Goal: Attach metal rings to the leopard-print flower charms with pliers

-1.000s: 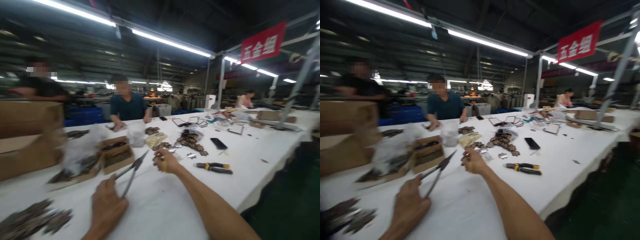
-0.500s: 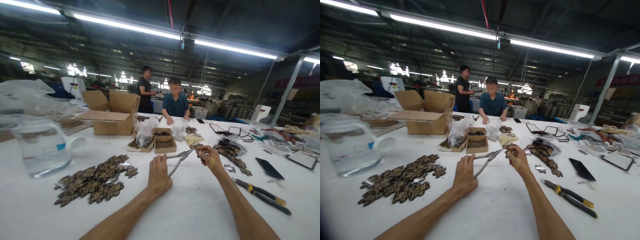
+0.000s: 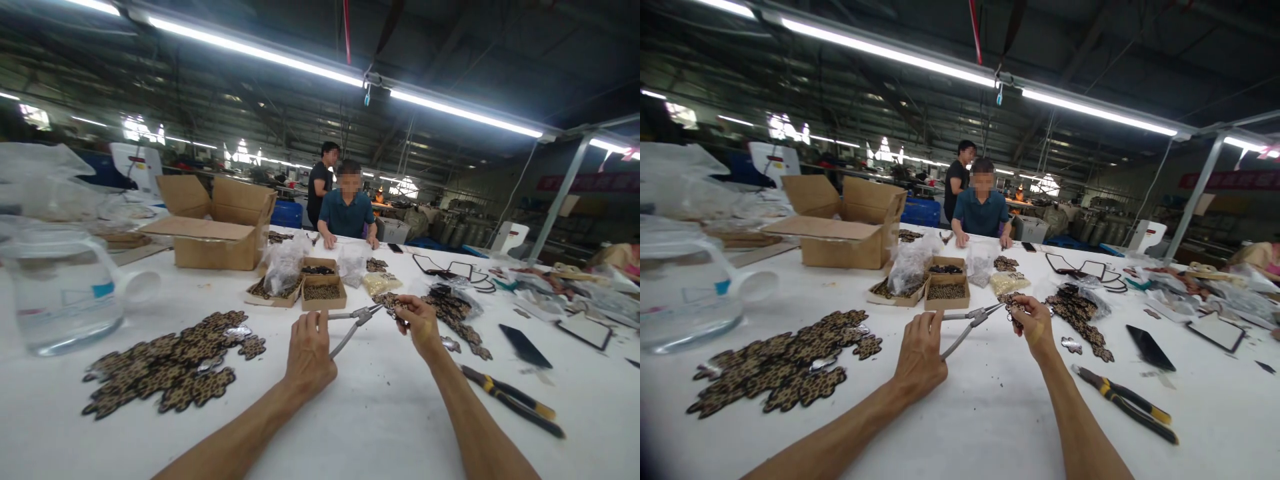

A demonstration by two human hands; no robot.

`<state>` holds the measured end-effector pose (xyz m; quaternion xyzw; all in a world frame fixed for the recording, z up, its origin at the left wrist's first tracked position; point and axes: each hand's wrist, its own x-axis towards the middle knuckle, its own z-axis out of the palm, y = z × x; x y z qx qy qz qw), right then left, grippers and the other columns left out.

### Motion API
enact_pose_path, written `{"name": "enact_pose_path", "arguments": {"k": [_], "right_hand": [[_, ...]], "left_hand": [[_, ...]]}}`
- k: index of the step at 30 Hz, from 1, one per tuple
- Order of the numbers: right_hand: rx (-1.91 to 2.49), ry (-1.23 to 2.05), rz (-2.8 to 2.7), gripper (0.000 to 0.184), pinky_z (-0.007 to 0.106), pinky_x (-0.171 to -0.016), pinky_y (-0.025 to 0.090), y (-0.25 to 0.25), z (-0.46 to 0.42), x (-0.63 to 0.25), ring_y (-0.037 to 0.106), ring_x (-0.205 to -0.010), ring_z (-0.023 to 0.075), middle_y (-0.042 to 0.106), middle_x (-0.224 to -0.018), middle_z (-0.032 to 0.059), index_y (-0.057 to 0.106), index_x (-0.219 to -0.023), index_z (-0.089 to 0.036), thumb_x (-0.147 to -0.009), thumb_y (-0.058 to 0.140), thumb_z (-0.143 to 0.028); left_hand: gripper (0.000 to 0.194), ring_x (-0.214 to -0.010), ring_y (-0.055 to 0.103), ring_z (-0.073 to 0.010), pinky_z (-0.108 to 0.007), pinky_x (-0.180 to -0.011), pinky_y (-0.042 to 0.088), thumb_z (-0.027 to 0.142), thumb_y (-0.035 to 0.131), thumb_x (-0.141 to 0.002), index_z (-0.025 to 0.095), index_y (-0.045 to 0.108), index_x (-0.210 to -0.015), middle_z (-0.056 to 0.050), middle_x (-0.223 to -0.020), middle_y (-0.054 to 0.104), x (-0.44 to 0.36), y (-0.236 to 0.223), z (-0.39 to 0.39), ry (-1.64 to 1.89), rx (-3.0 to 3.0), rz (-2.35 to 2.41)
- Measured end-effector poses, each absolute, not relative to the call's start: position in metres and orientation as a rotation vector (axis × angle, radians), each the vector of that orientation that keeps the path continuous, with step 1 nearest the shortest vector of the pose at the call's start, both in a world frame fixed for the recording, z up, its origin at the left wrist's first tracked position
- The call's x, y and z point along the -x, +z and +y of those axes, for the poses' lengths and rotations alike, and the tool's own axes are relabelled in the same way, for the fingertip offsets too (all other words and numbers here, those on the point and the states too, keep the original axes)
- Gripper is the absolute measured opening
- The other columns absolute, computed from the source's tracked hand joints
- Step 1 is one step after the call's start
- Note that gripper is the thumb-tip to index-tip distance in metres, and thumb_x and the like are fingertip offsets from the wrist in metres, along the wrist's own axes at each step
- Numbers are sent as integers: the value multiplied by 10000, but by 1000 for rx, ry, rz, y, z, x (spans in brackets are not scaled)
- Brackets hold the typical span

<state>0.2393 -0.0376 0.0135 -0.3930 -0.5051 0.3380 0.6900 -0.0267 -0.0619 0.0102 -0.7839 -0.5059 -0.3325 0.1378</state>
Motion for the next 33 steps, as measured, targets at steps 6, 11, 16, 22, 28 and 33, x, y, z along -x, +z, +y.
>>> {"name": "enact_pose_path", "arguments": {"k": [6, 11, 16, 22, 28, 33], "right_hand": [[873, 755, -1097, 345, 215, -339, 321, 8, -33, -243, 460, -370, 90, 582, -586, -24, 658, -971, -138, -703, 737, -341], [856, 771, -1106, 344, 212, -338, 312, 10, -34, -241, 457, -372, 89, 582, -584, -22, 659, -970, -142, -708, 742, -348], [860, 769, -1118, 339, 213, -339, 310, 12, -36, -240, 461, -372, 94, 579, -570, -25, 660, -969, -138, -711, 746, -340], [858, 791, -1141, 334, 216, -344, 304, 13, -37, -240, 464, -377, 94, 596, -581, -12, 672, -972, -133, -720, 749, -337], [844, 827, -1125, 338, 220, -335, 302, 14, -38, -238, 452, -364, 92, 594, -569, -12, 686, -951, -129, -693, 763, -332], [856, 823, -1112, 344, 221, -324, 294, 14, -37, -239, 432, -352, 88, 568, -535, -20, 702, -934, -119, -668, 773, -325]], "left_hand": [[849, -1130, 444, -324, -473, -966, 379, 32, 558, -537, 112, 387, -1364, -163, -1208, 478, 27, 11, -64, -975, 2277, -1435], [854, -1124, 449, -327, -483, -968, 377, 33, 554, -538, 99, 386, -1373, -172, -1205, 480, 26, 12, -65, -975, 2279, -1421], [875, -1138, 448, -338, -506, -970, 369, 27, 555, -539, 130, 370, -1388, -172, -1221, 483, 25, 13, -65, -978, 2283, -1417], [871, -1130, 448, -333, -501, -986, 369, 27, 552, -537, 105, 372, -1385, -177, -1216, 482, 25, 12, -66, -979, 2266, -1400], [880, -1129, 449, -343, -528, -986, 366, 30, 559, -533, 118, 381, -1390, -180, -1229, 486, 27, 12, -65, -975, 2276, -1385], [873, -1134, 449, -350, -529, -1005, 356, 34, 558, -545, 102, 384, -1398, -185, -1226, 489, 26, 12, -66, -985, 2255, -1363]]}}
